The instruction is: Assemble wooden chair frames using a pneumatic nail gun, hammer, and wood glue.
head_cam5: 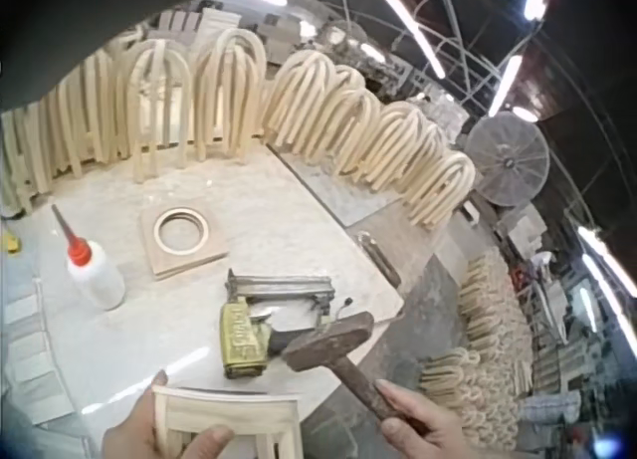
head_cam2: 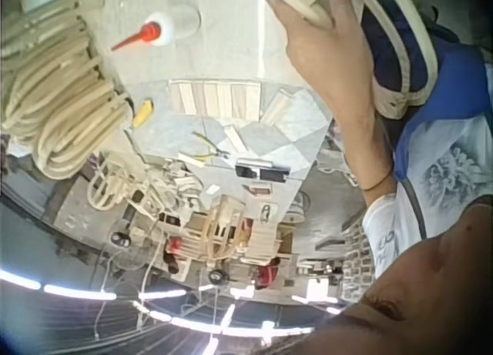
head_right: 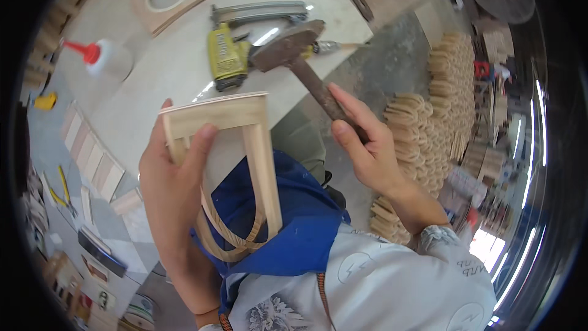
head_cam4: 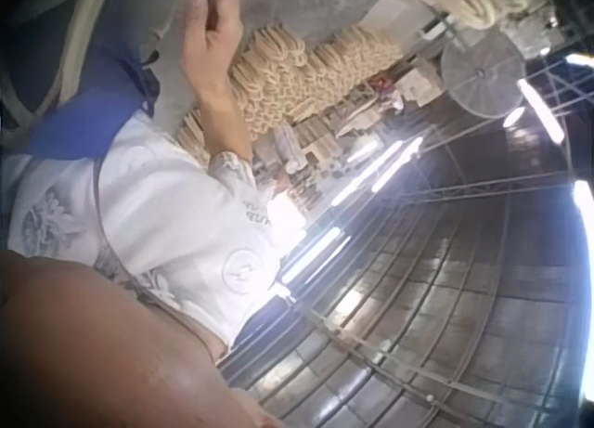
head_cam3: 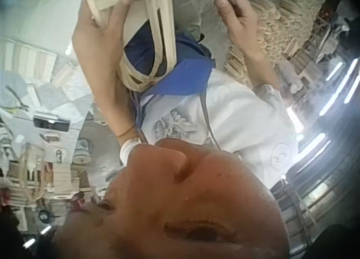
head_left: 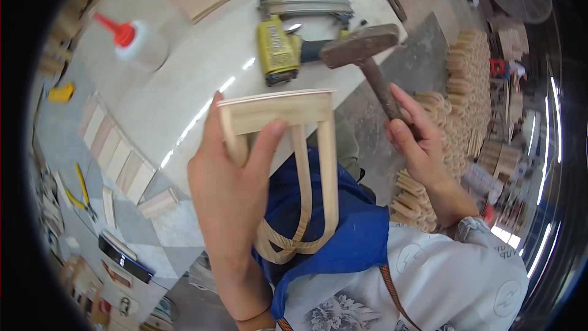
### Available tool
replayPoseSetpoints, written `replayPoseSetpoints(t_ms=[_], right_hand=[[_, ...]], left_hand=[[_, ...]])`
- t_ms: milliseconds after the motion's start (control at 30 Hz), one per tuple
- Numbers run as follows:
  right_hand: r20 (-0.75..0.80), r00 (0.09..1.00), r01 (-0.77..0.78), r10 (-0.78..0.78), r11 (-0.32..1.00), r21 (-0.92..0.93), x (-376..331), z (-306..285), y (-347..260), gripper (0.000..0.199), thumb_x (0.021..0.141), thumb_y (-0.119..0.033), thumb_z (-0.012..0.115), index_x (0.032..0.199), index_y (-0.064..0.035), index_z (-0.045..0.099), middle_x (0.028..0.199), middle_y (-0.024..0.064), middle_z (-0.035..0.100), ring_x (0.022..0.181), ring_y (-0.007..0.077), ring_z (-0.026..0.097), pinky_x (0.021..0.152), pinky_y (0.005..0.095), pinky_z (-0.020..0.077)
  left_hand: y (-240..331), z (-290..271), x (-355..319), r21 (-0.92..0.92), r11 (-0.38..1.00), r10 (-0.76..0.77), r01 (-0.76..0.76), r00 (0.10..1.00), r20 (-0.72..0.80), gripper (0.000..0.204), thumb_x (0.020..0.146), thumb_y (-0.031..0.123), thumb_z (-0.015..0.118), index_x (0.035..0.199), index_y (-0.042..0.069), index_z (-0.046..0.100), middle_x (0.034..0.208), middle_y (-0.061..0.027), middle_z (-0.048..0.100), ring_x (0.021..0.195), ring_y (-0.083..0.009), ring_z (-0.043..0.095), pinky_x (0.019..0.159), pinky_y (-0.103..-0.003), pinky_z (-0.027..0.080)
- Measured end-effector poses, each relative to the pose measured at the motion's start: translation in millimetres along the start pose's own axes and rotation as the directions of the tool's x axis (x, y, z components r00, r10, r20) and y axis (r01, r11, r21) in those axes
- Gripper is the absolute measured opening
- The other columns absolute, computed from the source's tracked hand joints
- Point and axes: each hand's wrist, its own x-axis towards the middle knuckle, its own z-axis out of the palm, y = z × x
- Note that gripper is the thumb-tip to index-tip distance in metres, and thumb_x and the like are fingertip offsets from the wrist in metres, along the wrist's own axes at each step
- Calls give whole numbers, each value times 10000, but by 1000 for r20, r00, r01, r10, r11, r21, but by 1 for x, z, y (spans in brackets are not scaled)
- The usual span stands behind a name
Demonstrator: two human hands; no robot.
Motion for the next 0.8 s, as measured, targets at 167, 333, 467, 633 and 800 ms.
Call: replayPoseSetpoints(t_ms=[167, 333, 467, 633, 800], right_hand=[[-6, 1000, 23, -22, 995, 93, -11, -8, 12, 535, 1085, -16, 589, 1614, -13, 516, 1461, 88, 665, 888, 120, 573, 805, 241, 481], [-30, 990, 140, -138, 989, 56, -22, -20, 38, 545, 1056, 12, 589, 1598, -18, 539, 1381, 81, 698, 853, 120, 554, 785, 239, 464], [-17, 991, 135, -134, 987, 84, -33, -20, 55, 551, 1038, 25, 589, 1586, -20, 554, 1371, 83, 713, 857, 129, 566, 794, 241, 465], [17, 992, 123, -128, 979, 161, -43, -17, 76, 552, 1026, 31, 589, 1575, -18, 566, 1398, 87, 715, 867, 145, 584, 804, 246, 466], [38, 994, 99, -105, 984, 145, -44, -23, 83, 577, 1013, 42, 590, 1586, -14, 554, 1453, 118, 698, 1081, 182, 680, 938, 258, 502]], left_hand=[[11, -1, 1, -17, 996, -93, 93, 995, 32, 683, 1004, 337, 800, 1499, -84, 590, 1304, -237, 740, 1083, -311, 729, 942, -353, 574], [19, -2, 3, 6, 974, -227, 227, 970, 87, 629, 1049, 317, 752, 1543, -31, 578, 949, -109, 729, 759, -168, 643, 657, -263, 519], [23, 1, 0, 16, 964, -264, 264, 963, 48, 612, 1069, 305, 723, 1572, -2, 557, 804, -32, 639, 648, -93, 533, 547, -222, 421], [16, 2, -4, -30, 970, -243, 243, 970, 10, 604, 1083, 273, 693, 1602, 15, 523, 756, -1, 591, 615, -63, 480, 509, -201, 368], [8, 8, -1, -168, 971, -175, 172, 985, -5, 616, 1087, 223, 674, 1632, 20, 473, 863, -45, 659, 672, -94, 539, 562, -206, 428]])
